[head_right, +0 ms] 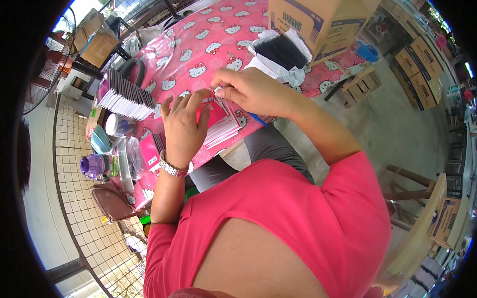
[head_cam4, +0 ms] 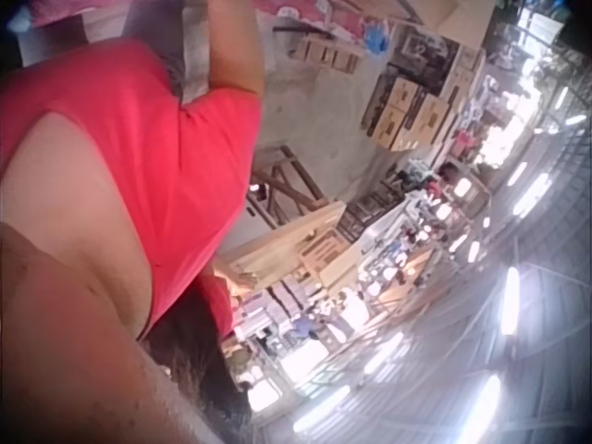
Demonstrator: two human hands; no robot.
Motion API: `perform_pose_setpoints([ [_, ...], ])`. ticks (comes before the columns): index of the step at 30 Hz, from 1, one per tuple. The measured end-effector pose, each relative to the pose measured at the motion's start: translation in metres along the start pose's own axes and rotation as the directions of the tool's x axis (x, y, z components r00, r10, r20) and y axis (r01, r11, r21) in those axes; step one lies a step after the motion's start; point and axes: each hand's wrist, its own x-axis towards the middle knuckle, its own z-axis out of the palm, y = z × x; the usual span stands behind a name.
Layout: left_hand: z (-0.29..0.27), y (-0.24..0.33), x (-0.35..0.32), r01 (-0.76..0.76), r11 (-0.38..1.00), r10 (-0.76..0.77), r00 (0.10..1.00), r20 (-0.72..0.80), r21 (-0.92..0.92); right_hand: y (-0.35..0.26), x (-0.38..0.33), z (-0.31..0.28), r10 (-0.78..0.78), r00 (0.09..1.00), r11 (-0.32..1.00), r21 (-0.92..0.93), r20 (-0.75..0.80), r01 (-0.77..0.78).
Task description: The person assembles notebooks by threading metal coils into pre-punched holes in pink notebook covers and pages by hand, and then uses a pair of blue pliers to crimp the ends of the coils to secure them.
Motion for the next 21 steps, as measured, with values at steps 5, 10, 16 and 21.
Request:
perform_pose_setpoints([
  [5, 0.002, -0.001, 0.001, 0.017, 0.999, -0.016, 1.0, 0.017, -0.048, 0.0, 0.005, 0.005, -0.233, 0.972, 0.951, -0.216, -0.03, 0.221],
  [10, 0.001, -0.006, -0.005, 0.044, 0.999, -0.043, 0.996, 0.08, -0.015, 0.086, 0.046, 0.02, 0.277, 0.922, 0.767, 0.516, 0.269, -0.381],
  [16, 0.005, -0.003, -0.003, 0.053, 0.99, -0.056, 0.998, 0.02, 0.131, 0.287, 0.037, 0.151, -0.207, 0.967, 0.755, -0.652, -0.146, 0.063],
  [21, 0.009, -0.02, -0.023, 0.22, 0.971, -0.22, 0.975, -0.017, 0.093, 0.211, 0.085, 0.1, 0.26, 0.949, 0.959, -0.157, 0.177, -0.234],
])
